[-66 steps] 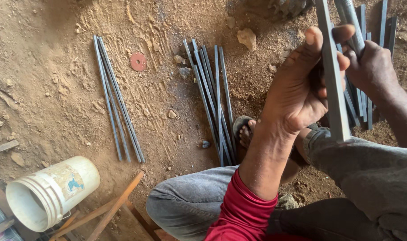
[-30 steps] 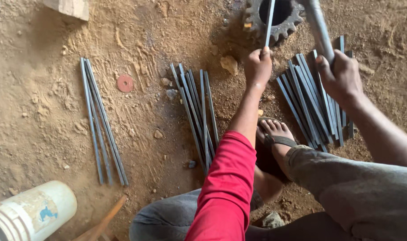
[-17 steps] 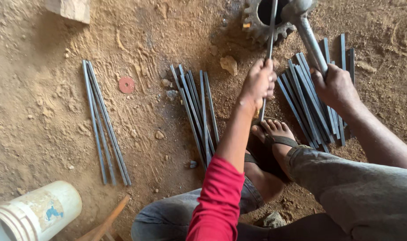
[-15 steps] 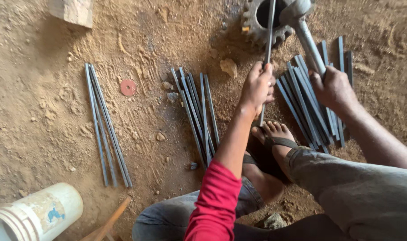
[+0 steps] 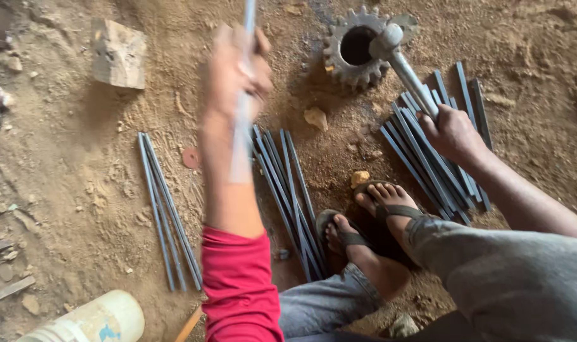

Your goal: The person sits on the ground and repeatedly sharpens the ends of metal rods using a hammer and a gear-like anvil. They pick up rods from a pile, strike them against the gear, and place the sharpened rods into a separate pile.

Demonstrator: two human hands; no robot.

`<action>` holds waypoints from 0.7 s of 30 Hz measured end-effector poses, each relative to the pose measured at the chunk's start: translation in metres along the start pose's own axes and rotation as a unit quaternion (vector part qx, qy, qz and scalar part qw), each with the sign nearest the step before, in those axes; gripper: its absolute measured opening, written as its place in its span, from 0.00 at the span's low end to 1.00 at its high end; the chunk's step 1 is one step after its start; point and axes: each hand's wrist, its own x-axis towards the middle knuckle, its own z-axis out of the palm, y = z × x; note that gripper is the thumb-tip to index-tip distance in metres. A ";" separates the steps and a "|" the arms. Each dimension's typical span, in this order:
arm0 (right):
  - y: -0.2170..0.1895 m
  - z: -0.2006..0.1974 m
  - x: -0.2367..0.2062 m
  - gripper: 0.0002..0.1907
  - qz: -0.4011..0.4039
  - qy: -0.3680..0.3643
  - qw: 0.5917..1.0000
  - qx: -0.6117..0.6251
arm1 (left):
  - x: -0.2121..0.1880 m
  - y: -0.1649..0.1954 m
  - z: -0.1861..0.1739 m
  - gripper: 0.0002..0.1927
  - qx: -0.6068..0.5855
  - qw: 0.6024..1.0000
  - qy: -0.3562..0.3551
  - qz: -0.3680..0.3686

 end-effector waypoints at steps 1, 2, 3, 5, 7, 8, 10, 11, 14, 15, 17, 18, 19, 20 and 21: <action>0.000 0.000 0.000 0.25 -0.001 -0.003 1.000 0.001 | -0.001 -0.029 0.004 0.15 0.108 0.992 0.070 -0.001; 0.002 0.000 -0.001 0.24 0.003 -0.007 1.000 0.000 | -0.007 -0.055 0.002 0.09 0.119 0.990 0.073 -0.014; 0.003 0.000 -0.003 0.24 -0.004 0.004 1.000 -0.003 | -0.018 -0.082 -0.002 0.06 0.127 0.988 0.078 -0.033; 0.005 0.001 -0.005 0.24 -0.017 0.017 1.000 -0.012 | -0.051 -0.138 -0.011 0.07 0.101 0.992 0.069 -0.029; 0.006 0.002 -0.005 0.23 -0.030 0.014 0.999 -0.002 | -0.075 -0.180 -0.010 0.09 0.074 0.996 0.041 -0.035; 0.006 0.002 -0.006 0.22 -0.036 0.015 0.999 0.003 | -0.083 -0.197 -0.006 0.11 0.068 0.996 0.019 -0.053; 0.007 0.004 -0.007 0.22 -0.008 0.006 1.000 0.001 | -0.101 -0.228 0.010 0.18 0.039 0.994 0.025 -0.101; 0.007 0.005 -0.008 0.22 0.005 -0.001 1.000 0.000 | -0.106 -0.237 0.019 0.18 0.020 0.991 0.048 -0.125; 0.009 0.009 -0.006 0.23 -0.025 0.017 1.000 -0.005 | -0.101 -0.234 0.033 0.19 -0.099 0.983 0.025 -0.154; 0.011 0.010 -0.005 0.22 -0.020 0.013 1.000 -0.007 | -0.099 -0.228 0.036 0.19 -0.152 0.975 0.006 -0.160; 0.016 0.014 -0.002 0.20 -0.004 0.001 1.000 -0.014 | -0.095 -0.211 0.039 0.18 -0.193 0.961 -0.002 -0.196; 0.019 0.016 -0.001 0.20 -0.041 0.026 0.999 -0.025 | -0.096 -0.202 0.040 0.17 -0.216 0.952 0.000 -0.215; 0.022 0.019 0.000 0.21 -0.079 0.050 0.995 -0.034 | -0.098 -0.193 0.041 0.15 -0.249 0.949 -0.043 -0.186; 0.026 0.021 0.001 0.21 -0.116 0.077 0.989 -0.042 | -0.100 -0.187 0.043 0.14 -0.280 0.943 -0.087 -0.157; 0.029 0.023 0.003 0.21 -0.100 0.066 0.992 -0.036 | -0.100 -0.182 0.046 0.13 -0.309 0.935 -0.109 -0.139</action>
